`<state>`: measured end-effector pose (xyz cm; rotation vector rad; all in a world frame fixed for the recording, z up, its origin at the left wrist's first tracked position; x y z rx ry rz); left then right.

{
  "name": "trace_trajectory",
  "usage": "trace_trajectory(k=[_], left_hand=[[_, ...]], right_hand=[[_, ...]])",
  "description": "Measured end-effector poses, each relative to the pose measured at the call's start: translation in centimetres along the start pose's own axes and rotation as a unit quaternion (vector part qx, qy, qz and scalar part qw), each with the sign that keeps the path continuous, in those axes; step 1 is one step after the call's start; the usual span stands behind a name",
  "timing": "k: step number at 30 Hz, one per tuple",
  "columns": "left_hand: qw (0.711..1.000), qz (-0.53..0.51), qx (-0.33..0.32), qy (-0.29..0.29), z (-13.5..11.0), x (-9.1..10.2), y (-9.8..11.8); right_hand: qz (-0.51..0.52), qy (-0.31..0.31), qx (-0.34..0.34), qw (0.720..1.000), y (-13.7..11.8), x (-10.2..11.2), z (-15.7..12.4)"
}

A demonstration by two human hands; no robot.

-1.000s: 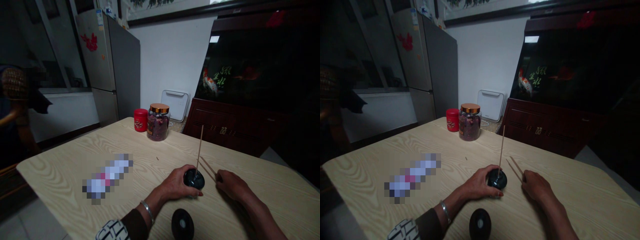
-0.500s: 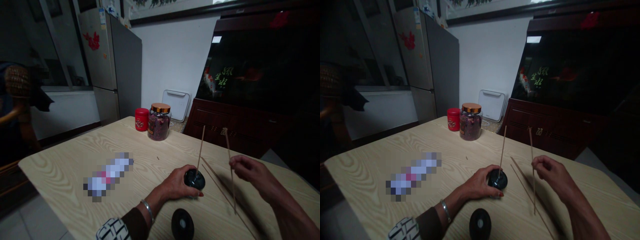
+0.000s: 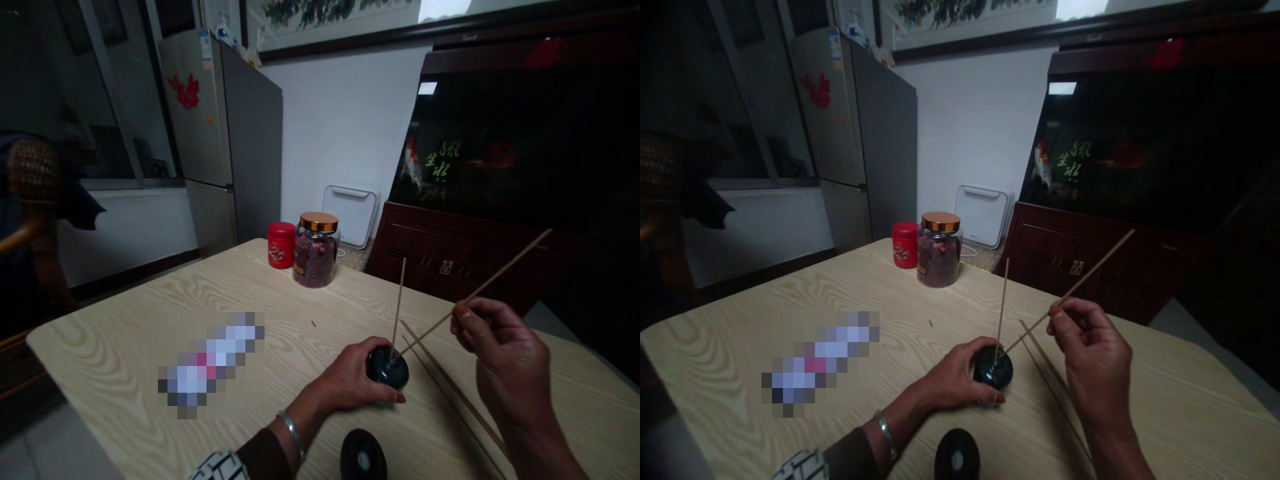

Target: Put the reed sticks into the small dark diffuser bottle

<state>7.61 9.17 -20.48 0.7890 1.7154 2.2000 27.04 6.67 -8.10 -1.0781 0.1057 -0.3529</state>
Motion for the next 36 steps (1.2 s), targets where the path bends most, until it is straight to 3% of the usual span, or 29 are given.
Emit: trace_trajectory(k=[6, 11, 16, 18, 22, 25, 27, 34, 36], left_hand=[[1.0, 0.014, -0.004, 0.0, -0.2, 0.1, 0.6], [1.0, 0.008, -0.01, -0.005, -0.1, 0.1, 0.5], [1.0, 0.011, 0.003, -0.002, -0.1, 0.0, 0.2], [1.0, 0.008, 0.0, -0.003, -0.1, -0.1, 0.1], [1.0, -0.003, -0.003, -0.004, -0.1, -0.1, 0.2], [1.0, -0.001, -0.002, -0.006, 0.0, -0.1, 0.3], [1.0, -0.006, 0.0, -0.009, 0.0, -0.1, 0.2], [1.0, -0.007, 0.003, -0.009, 0.0, -0.1, 0.1], [1.0, 0.0, 0.004, -0.003, -0.1, 0.0, 0.2]], right_hand=[[-0.049, -0.131, -0.007, 0.99, 0.8, -2.8, -0.6], [-0.093, -0.27, -0.033, 0.958, 2.2, -5.0, -1.0], [-0.192, -0.349, -0.061, 0.915, 4.0, -3.4, 0.0], [-0.3, -0.377, -0.053, 0.874, 5.3, -2.1, 0.4], [-0.542, -0.396, -0.096, 0.735, 9.1, 0.1, 0.1], [-0.604, -0.408, -0.131, 0.672, 11.0, 0.5, -0.6], [-0.609, -0.413, -0.138, 0.663, 11.7, 0.4, -0.8], [-0.603, -0.411, -0.133, 0.671, 13.0, 0.4, -1.0], [-0.586, -0.405, -0.128, 0.69, 12.8, 0.5, -0.8]])
Point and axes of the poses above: each hand's wrist, its own z-axis towards the middle knuckle, its own x-axis out of the back of the hand, y = z × x, the point moved 6 cm from there along z, towards the middle knuckle, and after that the axes turned 8 degrees about -y, right-handed, at the moved point
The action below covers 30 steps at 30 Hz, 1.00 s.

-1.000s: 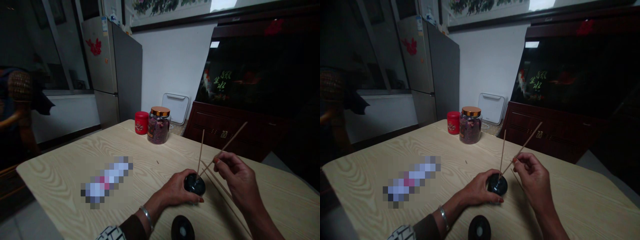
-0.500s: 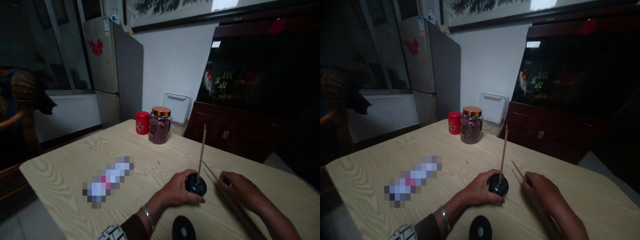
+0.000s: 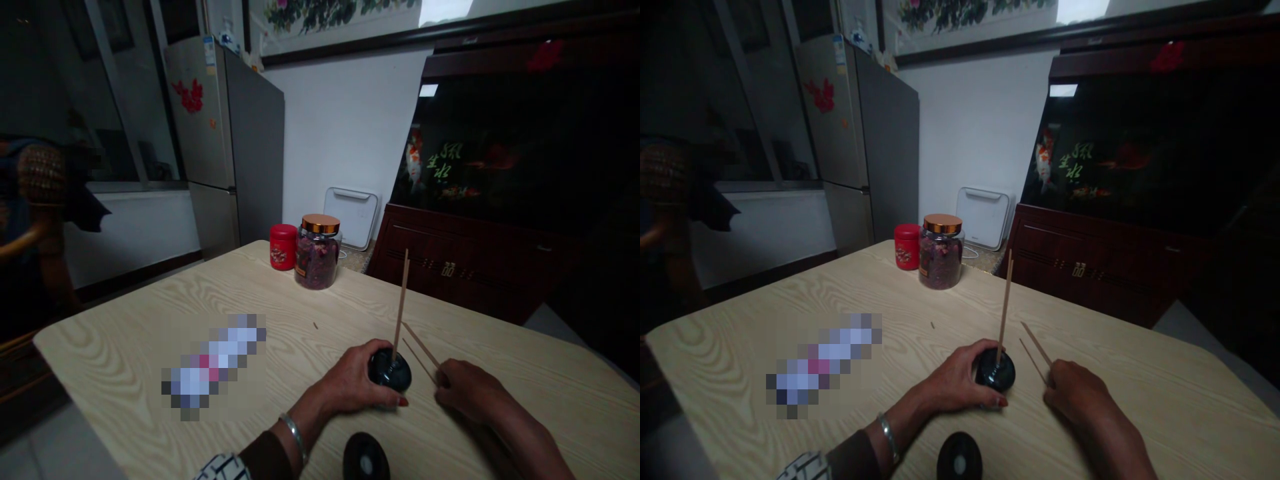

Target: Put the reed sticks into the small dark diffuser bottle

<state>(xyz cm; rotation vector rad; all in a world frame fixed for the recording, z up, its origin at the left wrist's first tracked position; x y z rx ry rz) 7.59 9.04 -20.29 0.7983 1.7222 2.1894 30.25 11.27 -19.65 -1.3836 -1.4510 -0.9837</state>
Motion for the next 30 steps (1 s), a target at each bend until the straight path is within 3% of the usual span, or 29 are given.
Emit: trace_trajectory(k=[3, 5, 7, 11, 14, 17, 21, 30], left_hand=[[1.0, 0.002, 0.005, 0.001, 0.0, 0.0, 0.1], [1.0, 0.001, 0.0, -0.002, 0.0, 0.0, 0.1], [1.0, 0.003, -0.005, -0.003, 0.1, 0.0, 0.1], [1.0, 0.007, 0.001, 0.0, 0.1, 0.0, -0.2], [1.0, 0.001, -0.002, -0.004, 0.0, -0.1, -0.2], [1.0, -0.005, -0.004, -0.005, 0.0, -0.1, 0.0], [1.0, -0.017, -0.003, -0.007, 0.1, -0.1, -0.1], [1.0, -0.007, -0.021, -0.001, 0.1, 0.0, -0.1]], right_hand=[[0.098, 0.043, 0.056, 0.993, -0.1, 1.9, -0.6], [0.195, 0.096, 0.103, 0.97, -0.2, 4.3, -1.6], [0.315, 0.177, 0.124, 0.924, 0.0, 6.8, -3.0], [0.512, 0.34, 0.103, 0.782, 0.0, 9.7, -6.2], [0.533, 0.404, 0.09, 0.738, -1.4, 10.0, -7.8], [0.519, 0.432, 0.1, 0.731, -3.1, 10.0, -8.5], [0.491, 0.434, 0.111, 0.747, -4.4, 9.8, -8.4], [0.438, 0.281, 0.176, 0.835, -7.3, 7.0, -5.2]])
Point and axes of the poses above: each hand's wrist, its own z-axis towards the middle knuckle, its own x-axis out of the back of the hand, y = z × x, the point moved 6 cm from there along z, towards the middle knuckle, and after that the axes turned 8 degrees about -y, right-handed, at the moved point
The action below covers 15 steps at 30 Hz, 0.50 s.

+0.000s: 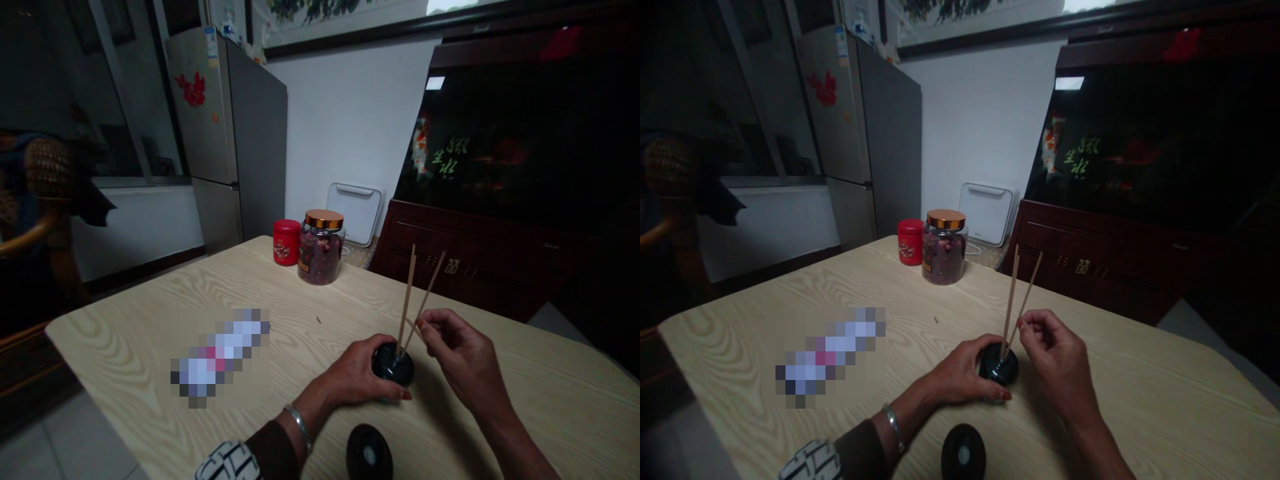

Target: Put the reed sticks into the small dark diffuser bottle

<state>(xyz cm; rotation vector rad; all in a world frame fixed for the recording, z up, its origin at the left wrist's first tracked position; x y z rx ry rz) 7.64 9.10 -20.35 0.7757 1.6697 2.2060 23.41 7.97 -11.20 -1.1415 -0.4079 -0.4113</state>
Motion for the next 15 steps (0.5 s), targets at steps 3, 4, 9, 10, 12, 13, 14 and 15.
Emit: trace_trajectory(k=[3, 4, 9, 10, 12, 13, 14, 15], left_hand=[[1.0, 0.004, -0.003, -0.002, 0.0, 0.0, 0.3], [1.0, 0.005, -0.005, -0.002, 0.0, 0.1, 0.4], [1.0, 0.008, 0.004, -0.001, 0.0, 0.0, 0.2], [1.0, 0.006, 0.006, -0.003, 0.0, 0.0, 0.1], [1.0, 0.0, 0.008, -0.006, 0.1, -0.1, -0.1], [1.0, -0.002, 0.009, -0.006, 0.1, -0.1, -0.2], [1.0, -0.003, 0.01, -0.005, 0.1, -0.1, -0.2], [1.0, -0.002, 0.012, -0.004, 0.1, -0.1, -0.2]], right_hand=[[-0.021, -0.084, 0.001, 0.996, 0.1, -0.9, 0.2], [-0.025, -0.111, 0.0, 0.993, 0.2, -0.9, 0.3], [-0.073, -0.189, -0.03, 0.979, 2.2, 1.7, 0.8], [-0.107, -0.193, -0.034, 0.975, 3.0, 2.5, 1.0], [-0.208, -0.199, -0.052, 0.956, 4.9, 3.9, 1.1], [-0.265, -0.205, -0.072, 0.939, 6.0, 4.4, 1.0], [-0.317, -0.213, -0.098, 0.919, 7.3, 4.7, 0.9], [-0.359, -0.22, -0.126, 0.898, 8.5, 4.8, 0.7]])
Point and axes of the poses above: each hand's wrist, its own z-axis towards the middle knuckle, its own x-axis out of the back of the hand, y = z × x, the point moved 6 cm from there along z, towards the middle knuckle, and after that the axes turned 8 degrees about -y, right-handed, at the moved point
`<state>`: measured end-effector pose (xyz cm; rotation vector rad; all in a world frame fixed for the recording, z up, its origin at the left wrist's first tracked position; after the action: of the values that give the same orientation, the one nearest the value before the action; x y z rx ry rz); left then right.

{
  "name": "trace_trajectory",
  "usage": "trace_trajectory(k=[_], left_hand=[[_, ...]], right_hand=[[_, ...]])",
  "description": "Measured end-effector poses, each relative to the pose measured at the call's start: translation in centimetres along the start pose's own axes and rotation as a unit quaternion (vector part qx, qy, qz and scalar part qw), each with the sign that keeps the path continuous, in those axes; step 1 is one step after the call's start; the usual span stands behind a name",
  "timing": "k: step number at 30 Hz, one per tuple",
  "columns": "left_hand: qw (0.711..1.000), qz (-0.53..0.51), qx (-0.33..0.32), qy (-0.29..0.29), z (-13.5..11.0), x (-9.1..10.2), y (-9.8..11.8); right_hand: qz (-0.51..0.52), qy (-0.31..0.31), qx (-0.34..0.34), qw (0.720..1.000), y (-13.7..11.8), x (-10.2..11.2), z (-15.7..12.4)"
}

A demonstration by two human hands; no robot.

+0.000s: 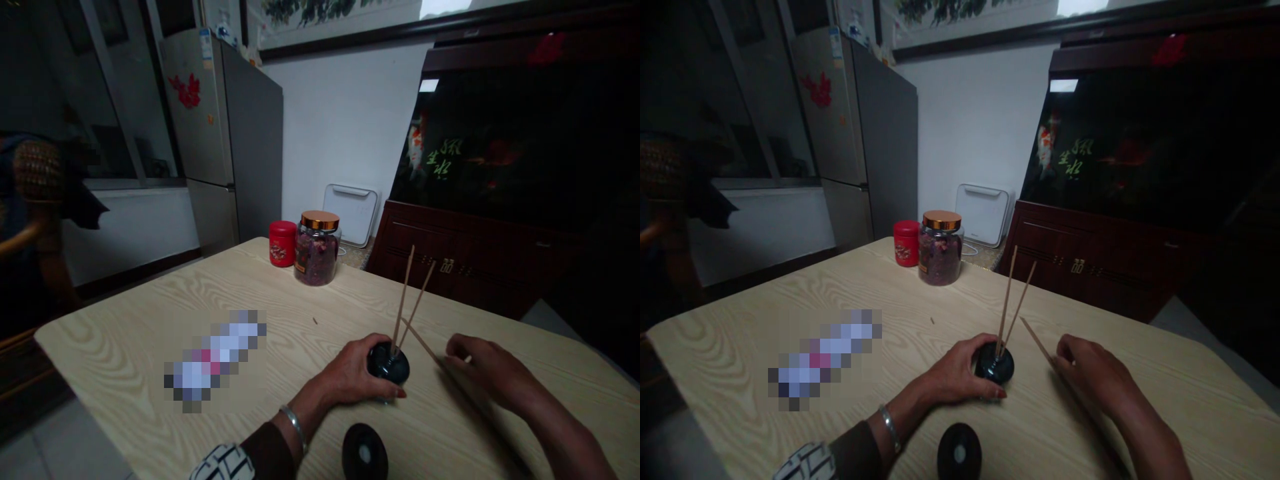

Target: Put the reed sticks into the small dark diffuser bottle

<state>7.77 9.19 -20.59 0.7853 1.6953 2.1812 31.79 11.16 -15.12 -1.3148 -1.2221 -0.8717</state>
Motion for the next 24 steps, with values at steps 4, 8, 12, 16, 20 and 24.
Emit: trace_trajectory(k=[4, 8, 12, 16, 20, 24], left_hand=[[1.0, 0.014, 0.0, -0.001, 0.0, 0.1, 0.2], [1.0, 0.016, 0.003, 0.0, -0.1, 0.2, 0.5], [1.0, 0.012, 0.005, 0.0, -0.1, 0.2, 0.4], [1.0, 0.015, 0.008, 0.0, 0.0, 0.2, 0.2], [1.0, 0.006, 0.004, 0.001, 0.0, 0.1, 0.1], [1.0, 0.009, 0.002, 0.001, 0.0, 0.1, 0.2]], right_hand=[[-0.079, -0.039, -0.07, 0.994, 2.2, -2.7, 0.7], [-0.094, -0.048, -0.079, 0.991, 2.7, -3.9, 1.0], [-0.083, -0.052, -0.088, 0.991, 3.2, -4.0, 1.2], [-0.072, -0.05, -0.094, 0.992, 3.6, -4.1, 1.3], [-0.063, -0.042, -0.09, 0.993, 3.8, -4.3, 1.4], [-0.04, -0.038, -0.066, 0.996, 3.7, -3.9, 1.5]])
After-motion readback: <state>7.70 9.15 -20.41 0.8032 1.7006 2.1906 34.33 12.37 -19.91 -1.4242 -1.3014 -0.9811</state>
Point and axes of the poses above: each hand's wrist, its own z-axis towards the middle knuckle, its own x-axis out of the back of the hand, y = z × x, the point moved 6 cm from there along z, towards the middle knuckle, and after that the axes turned 8 degrees about -y, right-handed, at the moved point
